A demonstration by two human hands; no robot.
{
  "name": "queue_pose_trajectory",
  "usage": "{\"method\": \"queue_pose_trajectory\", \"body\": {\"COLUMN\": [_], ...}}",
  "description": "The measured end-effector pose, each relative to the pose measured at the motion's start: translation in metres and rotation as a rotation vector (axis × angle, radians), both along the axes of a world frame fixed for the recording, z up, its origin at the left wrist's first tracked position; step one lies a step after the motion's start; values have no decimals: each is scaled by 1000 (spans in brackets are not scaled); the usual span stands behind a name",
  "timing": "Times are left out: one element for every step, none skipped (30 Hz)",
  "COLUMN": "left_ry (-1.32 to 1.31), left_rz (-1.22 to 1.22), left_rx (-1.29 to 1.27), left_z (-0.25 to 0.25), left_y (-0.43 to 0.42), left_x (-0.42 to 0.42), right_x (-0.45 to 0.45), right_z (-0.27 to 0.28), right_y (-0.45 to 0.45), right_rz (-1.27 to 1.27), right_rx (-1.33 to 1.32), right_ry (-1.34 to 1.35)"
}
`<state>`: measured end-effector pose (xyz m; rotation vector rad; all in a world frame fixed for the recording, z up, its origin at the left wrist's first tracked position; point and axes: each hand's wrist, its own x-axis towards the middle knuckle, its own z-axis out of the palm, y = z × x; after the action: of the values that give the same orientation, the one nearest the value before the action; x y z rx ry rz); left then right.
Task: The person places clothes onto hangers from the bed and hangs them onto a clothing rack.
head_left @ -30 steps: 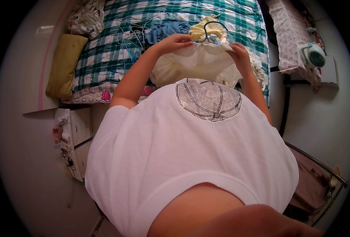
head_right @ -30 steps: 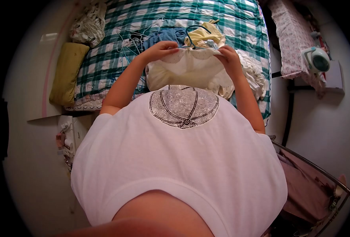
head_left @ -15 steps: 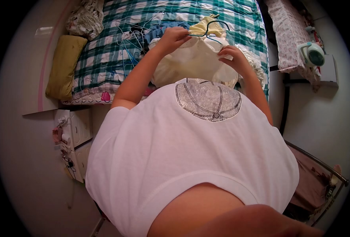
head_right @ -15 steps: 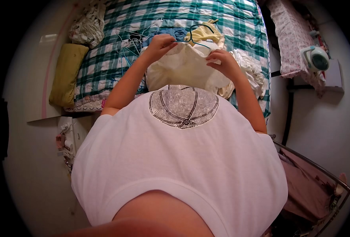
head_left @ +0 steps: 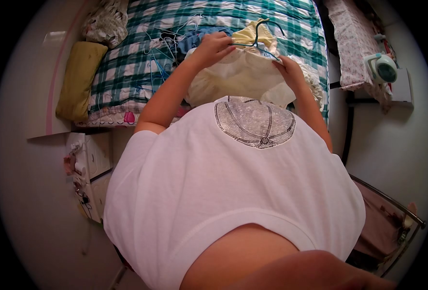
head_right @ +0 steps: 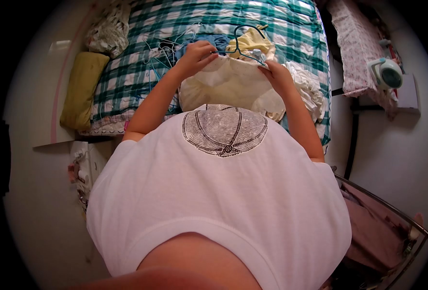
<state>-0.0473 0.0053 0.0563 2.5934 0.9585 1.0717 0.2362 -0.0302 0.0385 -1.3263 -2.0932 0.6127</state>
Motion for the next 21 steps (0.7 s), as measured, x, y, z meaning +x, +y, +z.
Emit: {"method": "queue_pose_trajectory", "body": {"left_ry": [31,62,94,78,63,47,8,-31,-71,-55,-40,-24,-45,-65,-85,-91,-97,-104,-87,-70,-54], "left_rz": [30,58,85,81,75,68,-3,-73,-139,-156,-172,-189,-218,-249,-279,-246,-213,-180,-161,-142,-124], "left_rx": [8,16,26,46,67,88,21,-45,-109,-231,-354,-477,-458,-439,-420,-349,-279,-210,-176,-143,-110], "left_z": [1,2,6,8,10,11,10,10,13,14,14,16,14,8,7,7,8,8,9,10,11], "left_y": [-3,-5,-7,-7,-8,-8,-7,-5,-4,-7,-13,-16,-16,-15,-14,-11,-8,-5,-1,2,4], "left_x": [-1,-2,-3,-1,2,5,8,10,11,10,8,7,5,4,2,0,-3,-4,-5,-6,-6], "right_x": [1,1,0,-2,-3,-3,-3,-3,-2,0,3,7,12,15,17,19,20,21,22,23,23], "right_z": [-1,-3,-4,-5,-6,-7,-8,-9,-10,-11,-12,-13,-14,-14,-12,-10,-7,-6,-5,-3,-2], "right_y": [0,0,0,0,-1,-1,-1,1,2,4,5,7,8,9,8,7,6,6,5,6,6], "right_rz": [-11,-24,-15,-7,0,-24,-48,-70,-118,-163,-208,-201,-195,-190,-179,-168,-155,-145,-135,-125,-103], "right_rx": [2,4,38,71,105,96,88,80,91,102,112,111,109,108,145,183,222,231,239,246,256], "right_ry": [-23,-45,-63,-80,-98,-130,-163,-196,-157,-118,-79,-54,-30,-5,0,5,9,14,19,23,49]}}
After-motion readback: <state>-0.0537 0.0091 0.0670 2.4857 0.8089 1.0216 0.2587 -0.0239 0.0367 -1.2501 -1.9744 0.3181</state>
